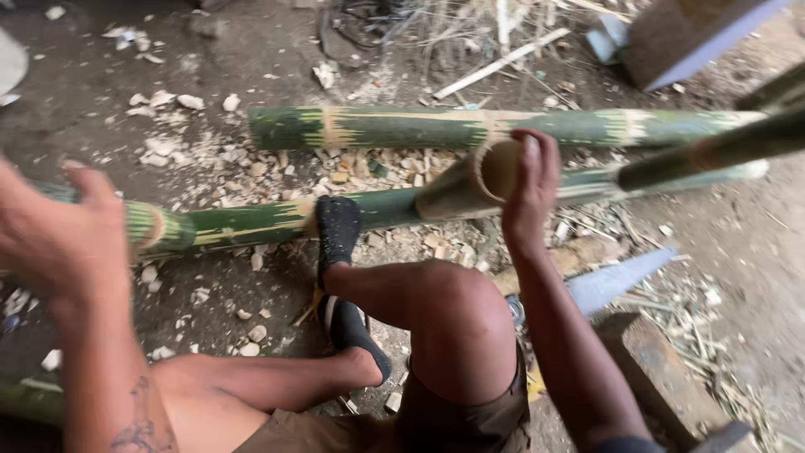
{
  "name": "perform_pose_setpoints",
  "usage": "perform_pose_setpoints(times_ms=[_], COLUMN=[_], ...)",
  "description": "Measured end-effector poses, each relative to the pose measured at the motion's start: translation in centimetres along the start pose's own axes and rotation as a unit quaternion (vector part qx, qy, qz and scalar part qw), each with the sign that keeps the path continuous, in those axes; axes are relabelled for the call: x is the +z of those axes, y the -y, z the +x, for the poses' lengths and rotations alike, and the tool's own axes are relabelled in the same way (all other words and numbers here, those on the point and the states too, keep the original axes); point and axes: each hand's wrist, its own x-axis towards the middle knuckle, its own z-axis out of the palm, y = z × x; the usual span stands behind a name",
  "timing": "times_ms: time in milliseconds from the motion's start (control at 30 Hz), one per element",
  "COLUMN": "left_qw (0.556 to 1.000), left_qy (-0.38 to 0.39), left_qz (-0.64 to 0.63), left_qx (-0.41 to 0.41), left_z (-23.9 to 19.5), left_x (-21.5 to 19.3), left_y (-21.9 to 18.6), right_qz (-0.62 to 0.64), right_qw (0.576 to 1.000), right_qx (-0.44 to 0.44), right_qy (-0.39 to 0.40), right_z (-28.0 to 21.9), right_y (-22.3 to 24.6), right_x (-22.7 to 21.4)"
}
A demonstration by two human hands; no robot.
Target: The person uses a wooden mallet and a chisel to hollow out the inside of a bamboo pole. They repeatedly strike the chisel to remove material, then insert a smaller bamboo piece to test the fit of the hollowed section.
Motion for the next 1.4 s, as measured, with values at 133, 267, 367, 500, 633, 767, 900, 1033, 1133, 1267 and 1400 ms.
perform_pose_setpoints(times_ms=[133, 267, 367, 500, 633, 767, 900, 1033, 1133, 1267, 1400], left_qw=[0.863, 0.829, 0.81, 0.805, 0.794, 0.802, 0.796, 0.794, 0.799, 0.797, 0.793], left_qy=[0.324, 0.435, 0.465, 0.354, 0.25, 0.191, 0.258, 0.268, 0.26, 0.22, 0.333], left_qz=[-0.356, -0.335, -0.343, -0.474, -0.553, -0.565, -0.547, -0.546, -0.541, -0.558, -0.509], left_qx=[-0.155, 0.105, 0.103, 0.038, 0.038, 0.04, 0.028, 0.022, 0.039, 0.066, 0.029], left_z=[0.3, -0.6, -1.5, -3.5, -3.6, -3.8, -2.6, -3.9, -2.1, 0.1, 1.6], left_x=[0.7, 3.0, 5.5, 8.3, 12.0, 14.4, 16.0, 15.8, 15.9, 15.4, 14.4], left_y=[-12.0, -23.5, -30.3, -35.6, -38.4, -37.7, -37.5, -37.1, -34.3, -30.7, -26.7], right_qz=[-0.089, -0.095, 0.033, 0.17, 0.119, -0.117, -0.184, -0.118, -0.148, -0.14, -0.101], right_qw=[0.981, 0.918, 0.888, 0.87, 0.857, 0.857, 0.865, 0.892, 0.885, 0.887, 0.892], right_qx=[0.041, 0.222, 0.278, 0.277, 0.16, 0.127, 0.117, 0.101, 0.091, 0.099, 0.083], right_qy=[0.165, 0.315, 0.364, 0.37, 0.475, 0.486, 0.452, 0.424, 0.433, 0.428, 0.432], right_z=[3.7, 7.1, 8.5, 8.5, 9.4, 8.5, 8.1, 7.1, 6.6, 5.6, 4.8], right_y=[1.2, 2.3, 3.3, 3.1, 0.9, -1.2, -0.6, 1.1, 3.0, 4.7, 6.0], right_x=[-1.2, -2.2, -2.4, -3.3, -5.5, -3.5, -2.6, -1.9, 0.6, 4.4, 7.2])
